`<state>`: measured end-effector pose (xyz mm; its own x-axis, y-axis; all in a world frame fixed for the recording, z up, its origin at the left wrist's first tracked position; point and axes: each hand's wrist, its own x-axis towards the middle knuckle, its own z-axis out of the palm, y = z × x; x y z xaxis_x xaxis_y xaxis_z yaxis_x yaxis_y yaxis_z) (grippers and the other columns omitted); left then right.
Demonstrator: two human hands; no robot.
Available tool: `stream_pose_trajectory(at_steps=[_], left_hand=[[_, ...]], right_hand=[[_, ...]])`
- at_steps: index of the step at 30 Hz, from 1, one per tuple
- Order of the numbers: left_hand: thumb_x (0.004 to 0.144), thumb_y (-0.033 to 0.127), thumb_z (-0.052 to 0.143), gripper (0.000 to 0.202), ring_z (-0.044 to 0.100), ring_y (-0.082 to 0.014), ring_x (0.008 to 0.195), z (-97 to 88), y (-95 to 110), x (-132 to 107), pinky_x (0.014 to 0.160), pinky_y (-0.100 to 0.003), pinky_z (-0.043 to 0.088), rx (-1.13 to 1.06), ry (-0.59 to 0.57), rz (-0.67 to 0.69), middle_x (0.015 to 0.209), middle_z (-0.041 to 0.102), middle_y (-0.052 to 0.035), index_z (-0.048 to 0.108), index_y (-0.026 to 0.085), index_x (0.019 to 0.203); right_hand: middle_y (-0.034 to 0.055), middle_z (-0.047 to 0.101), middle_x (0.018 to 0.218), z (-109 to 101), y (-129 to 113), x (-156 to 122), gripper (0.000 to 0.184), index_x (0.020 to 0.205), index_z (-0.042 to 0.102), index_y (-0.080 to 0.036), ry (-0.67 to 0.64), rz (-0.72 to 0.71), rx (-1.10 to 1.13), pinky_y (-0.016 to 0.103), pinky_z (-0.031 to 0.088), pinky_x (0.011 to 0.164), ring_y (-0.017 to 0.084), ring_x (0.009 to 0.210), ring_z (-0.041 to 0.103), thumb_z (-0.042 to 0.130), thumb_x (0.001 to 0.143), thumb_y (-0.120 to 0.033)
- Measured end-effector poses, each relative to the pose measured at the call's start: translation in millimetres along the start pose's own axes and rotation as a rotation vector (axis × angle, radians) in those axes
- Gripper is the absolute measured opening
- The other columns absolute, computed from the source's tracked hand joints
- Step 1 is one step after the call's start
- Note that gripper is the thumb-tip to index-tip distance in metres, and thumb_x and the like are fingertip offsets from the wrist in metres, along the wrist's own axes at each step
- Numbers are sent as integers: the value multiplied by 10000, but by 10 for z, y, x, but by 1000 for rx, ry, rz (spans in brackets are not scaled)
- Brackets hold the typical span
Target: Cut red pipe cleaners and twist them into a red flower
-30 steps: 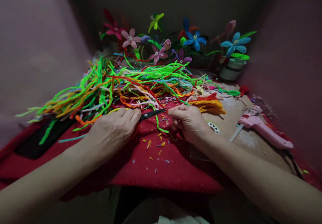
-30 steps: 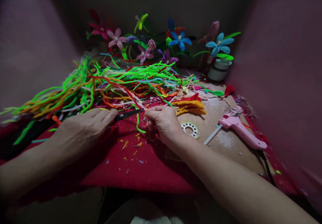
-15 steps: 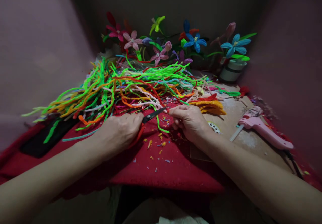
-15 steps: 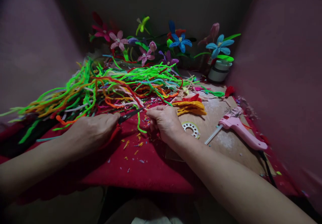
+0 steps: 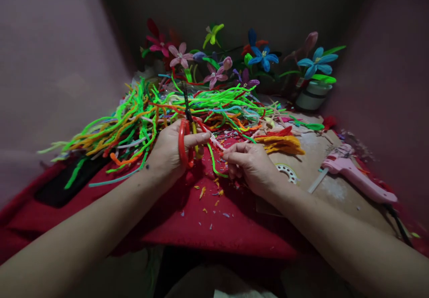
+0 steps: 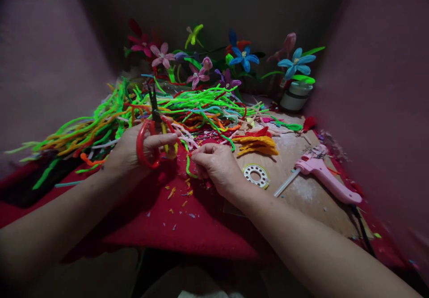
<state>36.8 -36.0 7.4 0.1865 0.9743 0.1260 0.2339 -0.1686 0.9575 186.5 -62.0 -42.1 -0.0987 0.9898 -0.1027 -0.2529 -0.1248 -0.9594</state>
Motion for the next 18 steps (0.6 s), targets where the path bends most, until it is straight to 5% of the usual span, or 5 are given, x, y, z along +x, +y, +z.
stream_pose_trajectory(at_steps=[2,11,18], left_hand=[[634,214,697,203,441,-75,440,56,-7,18,418,-207,372,-177,108,-70,550,508,43,502,172,669],[628,148,695,225,482,-78,454,82,-90,62,412,-193,350,-307,58,-101,599,571,31,572,156,816],[609,205,724,233,441,-70,376,49,-186,140,361,-192,316,-289,29,-99,500,486,64,531,163,730]], right_hand=[[-58,507,385,4,-4,-5,53,631,581,-155,-36,43,18,189,281,348,58,319,395,631,619,-168],[3,630,562,8,-13,-22,155,644,592,-140,-121,90,-16,200,349,434,70,442,499,678,679,-265],[16,655,617,8,-1,-24,149,653,598,-143,-160,73,56,226,374,482,77,472,506,681,686,-262]])
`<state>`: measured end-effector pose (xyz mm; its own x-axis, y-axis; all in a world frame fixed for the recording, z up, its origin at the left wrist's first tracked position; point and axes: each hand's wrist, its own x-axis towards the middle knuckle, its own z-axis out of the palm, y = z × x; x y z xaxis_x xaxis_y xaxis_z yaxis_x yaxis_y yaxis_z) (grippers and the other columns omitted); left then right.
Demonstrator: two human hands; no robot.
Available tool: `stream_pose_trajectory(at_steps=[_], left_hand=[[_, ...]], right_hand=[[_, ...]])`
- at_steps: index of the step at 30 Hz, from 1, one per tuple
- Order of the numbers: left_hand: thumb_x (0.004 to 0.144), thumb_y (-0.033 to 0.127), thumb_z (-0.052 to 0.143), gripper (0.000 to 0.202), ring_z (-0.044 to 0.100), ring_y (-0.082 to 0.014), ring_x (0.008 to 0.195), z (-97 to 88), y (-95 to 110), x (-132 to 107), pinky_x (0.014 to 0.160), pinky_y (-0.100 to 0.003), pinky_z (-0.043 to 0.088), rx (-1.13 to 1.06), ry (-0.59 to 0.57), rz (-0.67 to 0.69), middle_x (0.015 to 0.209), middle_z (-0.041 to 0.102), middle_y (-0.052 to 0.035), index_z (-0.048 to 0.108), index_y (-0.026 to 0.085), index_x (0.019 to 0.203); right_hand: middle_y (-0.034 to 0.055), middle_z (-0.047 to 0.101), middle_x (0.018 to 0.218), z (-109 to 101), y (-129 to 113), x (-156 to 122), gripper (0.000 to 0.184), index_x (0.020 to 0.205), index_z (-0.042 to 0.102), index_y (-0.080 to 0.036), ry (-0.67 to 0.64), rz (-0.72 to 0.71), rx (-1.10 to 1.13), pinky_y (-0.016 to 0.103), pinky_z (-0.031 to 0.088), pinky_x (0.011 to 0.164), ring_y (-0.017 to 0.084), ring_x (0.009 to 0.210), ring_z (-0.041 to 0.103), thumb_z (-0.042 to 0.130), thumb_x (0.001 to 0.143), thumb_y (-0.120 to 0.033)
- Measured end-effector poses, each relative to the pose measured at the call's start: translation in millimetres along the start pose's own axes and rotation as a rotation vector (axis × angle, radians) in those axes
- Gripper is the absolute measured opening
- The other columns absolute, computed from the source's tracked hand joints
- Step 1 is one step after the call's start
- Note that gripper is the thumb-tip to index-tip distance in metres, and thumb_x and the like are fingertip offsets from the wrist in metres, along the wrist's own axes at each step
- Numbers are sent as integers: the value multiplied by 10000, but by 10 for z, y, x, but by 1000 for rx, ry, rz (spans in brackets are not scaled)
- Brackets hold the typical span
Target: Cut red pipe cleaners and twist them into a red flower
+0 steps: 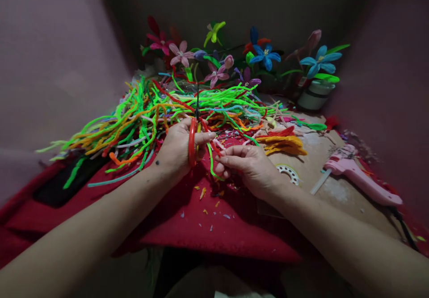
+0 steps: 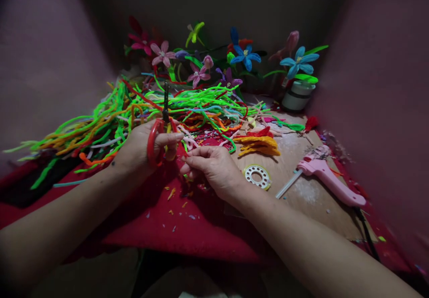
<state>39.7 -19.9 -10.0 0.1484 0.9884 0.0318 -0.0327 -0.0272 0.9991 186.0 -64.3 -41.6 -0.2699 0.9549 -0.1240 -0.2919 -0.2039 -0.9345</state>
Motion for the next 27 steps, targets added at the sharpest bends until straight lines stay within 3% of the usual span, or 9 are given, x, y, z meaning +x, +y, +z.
stream_pose_trajectory(at_steps=[9,17,27], left_hand=[[622,210,733,262,420,-62,358,-3,9,14,351,-186,281,21,-21,28,471,463,76,534,160,787],[640,246,724,278,436,-70,385,-7,-52,-2,363,-195,319,-32,-95,-17,523,480,63,562,150,845],[647,212,700,282,433,-80,383,-42,-50,32,343,-203,345,-95,-25,11,541,491,63,552,160,881]], right_hand=[[-1,642,537,-34,12,22,53,691,606,-142,-9,-12,81,209,362,441,80,414,496,626,642,-148],[15,654,532,-33,0,22,198,638,581,-136,-78,70,32,180,379,413,69,386,513,685,708,-290],[4,618,470,-51,11,40,229,594,533,-148,4,100,-31,172,335,353,58,321,460,657,711,-303]])
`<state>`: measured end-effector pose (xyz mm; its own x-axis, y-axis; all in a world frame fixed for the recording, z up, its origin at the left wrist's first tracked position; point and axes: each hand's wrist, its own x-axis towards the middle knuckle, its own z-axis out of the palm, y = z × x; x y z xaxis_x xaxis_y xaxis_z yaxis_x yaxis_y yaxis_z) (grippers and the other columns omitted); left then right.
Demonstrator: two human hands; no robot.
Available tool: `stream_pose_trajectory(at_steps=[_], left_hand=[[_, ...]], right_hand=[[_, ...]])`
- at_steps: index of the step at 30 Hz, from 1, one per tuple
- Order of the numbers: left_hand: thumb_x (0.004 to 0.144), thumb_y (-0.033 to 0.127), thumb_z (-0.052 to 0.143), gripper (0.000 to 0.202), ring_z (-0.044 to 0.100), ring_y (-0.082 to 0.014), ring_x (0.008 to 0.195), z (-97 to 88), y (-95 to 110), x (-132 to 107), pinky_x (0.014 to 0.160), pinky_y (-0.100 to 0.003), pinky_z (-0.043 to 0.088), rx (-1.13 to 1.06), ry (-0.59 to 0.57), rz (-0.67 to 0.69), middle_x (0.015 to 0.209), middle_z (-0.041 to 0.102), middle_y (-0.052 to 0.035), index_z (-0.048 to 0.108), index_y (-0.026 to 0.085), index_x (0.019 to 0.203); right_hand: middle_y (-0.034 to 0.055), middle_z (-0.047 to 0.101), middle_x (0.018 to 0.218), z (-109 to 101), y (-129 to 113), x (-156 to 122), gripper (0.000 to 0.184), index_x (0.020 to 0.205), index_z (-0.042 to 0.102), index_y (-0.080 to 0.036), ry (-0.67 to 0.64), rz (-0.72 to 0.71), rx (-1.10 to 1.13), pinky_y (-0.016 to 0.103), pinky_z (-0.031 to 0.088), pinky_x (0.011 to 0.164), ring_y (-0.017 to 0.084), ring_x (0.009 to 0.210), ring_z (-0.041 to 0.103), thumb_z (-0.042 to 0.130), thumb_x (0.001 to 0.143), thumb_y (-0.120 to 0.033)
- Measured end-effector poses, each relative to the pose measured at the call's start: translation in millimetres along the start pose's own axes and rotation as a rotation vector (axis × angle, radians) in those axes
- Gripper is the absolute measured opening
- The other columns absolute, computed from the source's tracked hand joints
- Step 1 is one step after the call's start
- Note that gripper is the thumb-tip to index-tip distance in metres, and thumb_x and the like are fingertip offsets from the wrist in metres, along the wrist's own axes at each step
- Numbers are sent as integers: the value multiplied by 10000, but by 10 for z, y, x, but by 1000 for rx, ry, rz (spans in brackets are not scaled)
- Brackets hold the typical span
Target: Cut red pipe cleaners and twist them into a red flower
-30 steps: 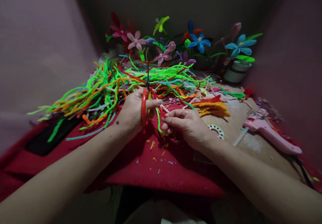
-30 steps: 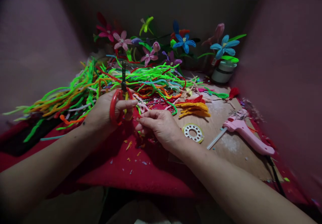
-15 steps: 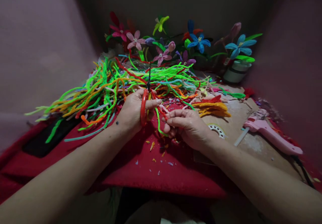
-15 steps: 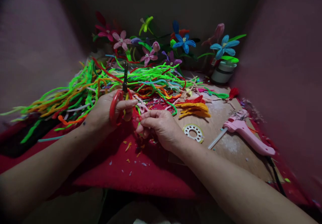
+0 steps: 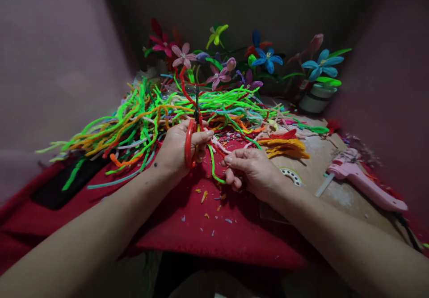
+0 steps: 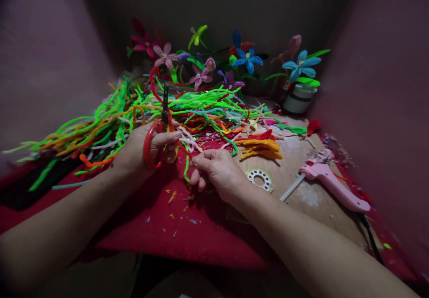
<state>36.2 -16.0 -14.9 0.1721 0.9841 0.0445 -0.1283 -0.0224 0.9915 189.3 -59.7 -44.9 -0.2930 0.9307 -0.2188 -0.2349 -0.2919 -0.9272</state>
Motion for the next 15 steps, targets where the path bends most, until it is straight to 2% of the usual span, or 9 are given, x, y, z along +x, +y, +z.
stream_pose_trajectory(at_steps=[10,15], left_hand=[[653,209,703,258,463,-80,408,-29,58,16,371,-194,355,74,39,64,553,517,55,564,171,868],[687,256,699,204,485,-87,416,-53,60,-6,396,-204,359,130,-56,32,540,538,37,524,170,745]], right_hand=[[9,651,526,-18,5,2,220,657,556,-150,95,-26,26,172,328,344,70,359,502,735,648,-276],[1,642,528,18,0,-30,210,656,543,-160,162,-117,-45,172,312,318,69,355,473,718,655,-278]])
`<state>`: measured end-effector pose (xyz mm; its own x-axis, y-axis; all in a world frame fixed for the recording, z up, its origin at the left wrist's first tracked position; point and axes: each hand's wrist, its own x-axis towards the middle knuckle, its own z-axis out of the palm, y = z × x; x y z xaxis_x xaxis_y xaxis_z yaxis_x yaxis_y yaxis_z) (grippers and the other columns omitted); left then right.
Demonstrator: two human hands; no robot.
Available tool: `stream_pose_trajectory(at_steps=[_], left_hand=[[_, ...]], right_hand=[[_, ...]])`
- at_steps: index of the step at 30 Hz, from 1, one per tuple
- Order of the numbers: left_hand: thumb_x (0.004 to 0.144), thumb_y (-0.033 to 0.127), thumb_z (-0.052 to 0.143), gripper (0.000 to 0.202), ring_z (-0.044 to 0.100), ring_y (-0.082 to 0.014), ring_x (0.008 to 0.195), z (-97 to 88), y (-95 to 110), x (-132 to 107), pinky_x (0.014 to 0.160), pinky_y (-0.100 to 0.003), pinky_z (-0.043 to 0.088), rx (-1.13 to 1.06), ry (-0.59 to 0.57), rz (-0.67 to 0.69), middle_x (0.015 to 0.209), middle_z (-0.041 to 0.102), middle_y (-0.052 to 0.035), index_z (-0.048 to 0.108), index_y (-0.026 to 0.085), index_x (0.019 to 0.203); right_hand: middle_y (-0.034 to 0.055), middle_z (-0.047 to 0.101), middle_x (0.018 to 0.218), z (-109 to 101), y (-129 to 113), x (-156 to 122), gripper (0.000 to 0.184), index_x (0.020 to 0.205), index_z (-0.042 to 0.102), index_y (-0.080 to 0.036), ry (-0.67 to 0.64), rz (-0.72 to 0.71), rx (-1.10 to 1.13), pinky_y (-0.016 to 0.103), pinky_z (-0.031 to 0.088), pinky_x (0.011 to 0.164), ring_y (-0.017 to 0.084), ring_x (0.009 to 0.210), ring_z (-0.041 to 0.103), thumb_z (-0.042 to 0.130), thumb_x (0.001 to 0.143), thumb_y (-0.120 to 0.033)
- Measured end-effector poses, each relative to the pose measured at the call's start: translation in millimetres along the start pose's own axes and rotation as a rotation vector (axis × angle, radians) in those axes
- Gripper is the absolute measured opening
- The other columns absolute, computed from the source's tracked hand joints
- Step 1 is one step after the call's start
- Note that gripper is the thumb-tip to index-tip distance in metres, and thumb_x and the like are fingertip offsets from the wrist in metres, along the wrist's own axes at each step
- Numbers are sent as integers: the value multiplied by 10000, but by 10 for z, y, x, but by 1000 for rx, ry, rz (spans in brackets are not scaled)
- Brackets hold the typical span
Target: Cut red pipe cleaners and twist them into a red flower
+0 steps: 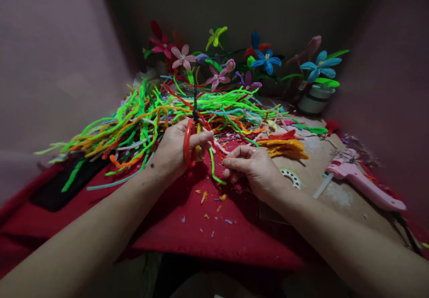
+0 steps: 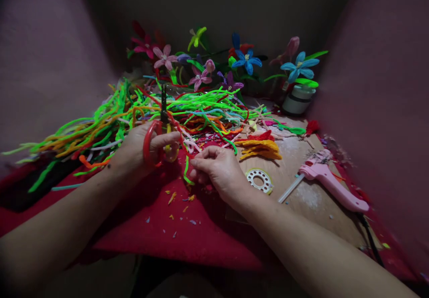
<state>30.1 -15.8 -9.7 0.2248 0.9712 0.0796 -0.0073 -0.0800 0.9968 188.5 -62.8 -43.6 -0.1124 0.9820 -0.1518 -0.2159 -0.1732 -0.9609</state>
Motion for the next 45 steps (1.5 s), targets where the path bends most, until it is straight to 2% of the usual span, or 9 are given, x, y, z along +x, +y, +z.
stream_pose_trajectory(at_steps=[6,10,14,22,31,34,37,42,45], left_hand=[[650,240,727,240,495,-93,402,71,-37,-53,403,-215,380,-22,-45,-73,547,563,32,534,159,765],[668,223,692,189,503,-94,408,87,-38,-59,412,-217,396,-47,-42,-78,549,564,26,519,160,711],[667,183,662,161,508,-96,413,86,-15,-63,428,-221,401,-59,3,-88,536,559,25,502,161,671],[681,206,654,145,507,-101,427,65,-46,-40,428,-221,388,-49,-2,-59,539,554,22,515,168,693],[643,221,709,209,378,-66,370,-101,-44,-9,348,-180,267,103,-88,-82,500,464,65,553,182,777],[595,161,721,273,510,-111,543,-168,3,-31,471,-193,393,250,-171,36,661,576,18,617,177,847],[642,137,670,322,594,-185,761,-223,12,-54,654,-230,462,467,-252,206,843,663,-36,672,200,957],[724,163,594,358,628,-233,827,-314,-104,-49,720,-283,472,821,-296,466,955,691,-78,661,238,1068],[787,208,520,377,629,-256,897,-377,-190,-39,776,-324,471,1026,-274,542,1038,677,-115,618,211,1151]], right_hand=[[-9,630,521,20,-7,-12,221,675,543,-168,7,21,-38,177,322,313,78,361,471,724,644,-290],[19,662,588,-10,-3,3,182,689,576,-149,-89,78,27,179,329,341,77,399,503,715,658,-263],[40,673,602,-28,0,27,132,691,610,-121,-173,120,181,197,409,435,79,434,539,703,648,-205],[7,648,559,-13,8,57,98,672,637,-129,-92,83,283,198,398,443,72,434,526,713,613,-150],[-2,636,544,-13,9,63,108,663,619,-148,85,-66,182,217,341,395,65,378,436,703,603,-178],[-6,623,541,-5,-25,54,119,662,612,-152,157,-85,161,216,337,389,64,381,427,701,598,-199],[-12,608,539,-6,-58,54,130,655,606,-155,207,-92,161,220,342,381,61,378,407,700,583,-208],[-24,576,539,-34,-71,72,116,652,604,-158,228,-114,178,218,335,375,63,396,393,688,584,-200],[-33,547,531,-53,-73,89,93,643,602,-159,226,-146,185,212,319,376,61,408,380,676,591,-184]])
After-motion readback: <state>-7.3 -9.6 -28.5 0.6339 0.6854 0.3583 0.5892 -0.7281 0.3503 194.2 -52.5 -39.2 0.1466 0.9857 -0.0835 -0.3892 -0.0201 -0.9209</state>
